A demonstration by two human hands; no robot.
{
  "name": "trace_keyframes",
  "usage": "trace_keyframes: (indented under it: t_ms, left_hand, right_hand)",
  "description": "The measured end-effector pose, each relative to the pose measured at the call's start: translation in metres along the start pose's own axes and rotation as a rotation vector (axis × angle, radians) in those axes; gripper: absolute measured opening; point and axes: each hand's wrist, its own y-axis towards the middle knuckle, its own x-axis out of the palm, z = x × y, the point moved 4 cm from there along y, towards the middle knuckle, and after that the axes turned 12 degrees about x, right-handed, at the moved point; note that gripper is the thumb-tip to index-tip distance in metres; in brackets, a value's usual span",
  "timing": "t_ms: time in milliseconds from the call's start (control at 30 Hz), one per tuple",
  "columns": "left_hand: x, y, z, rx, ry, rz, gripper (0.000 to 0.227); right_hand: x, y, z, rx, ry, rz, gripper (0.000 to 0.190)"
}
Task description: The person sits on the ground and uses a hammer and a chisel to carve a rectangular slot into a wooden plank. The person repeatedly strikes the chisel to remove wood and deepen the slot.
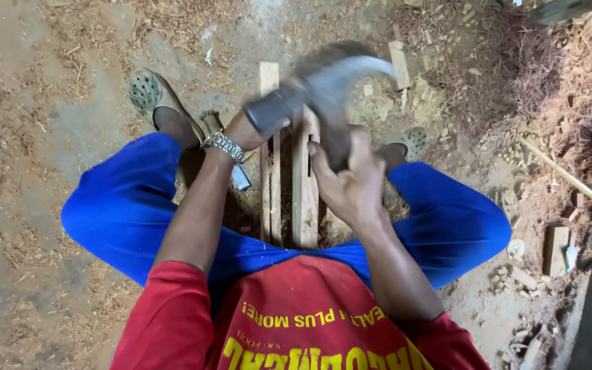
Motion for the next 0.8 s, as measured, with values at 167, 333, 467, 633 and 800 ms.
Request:
trace_keyframes:
  t_ms: [167,333,467,633,800]
  left_hand:
    - [-0.005,0.004,0.01,-0.095,-0.029,-0.064,0.026]
    - [0.002,0.001,-0.011,-0.127,0.016,-0.003,0.026]
    - [0.007,0.0,-0.012,-0.058,-0.128,0.084,0.019]
    - [-0.003,0.004,0.002,0.027,0.092,-0.03,0.02]
    - [0.019,-0.008,-0.043,-0.281,0.073,-0.072,0.026]
  right_hand:
    - [0.032,0.002,0.029,-0.277,0.186,-0.009,0.053]
    - [0.053,0.021,0.052,0.108,-0.339,-0.25,0.044]
    - [0.014,0.013,0.013,0.207,-0.116,-0.188,0.026]
    - [0.036,0.012,0.033,-0.369,0.152,0.246,0.043]
    - [0.065,0.024,0.061,-0.08,-0.342,-0.099,0.048]
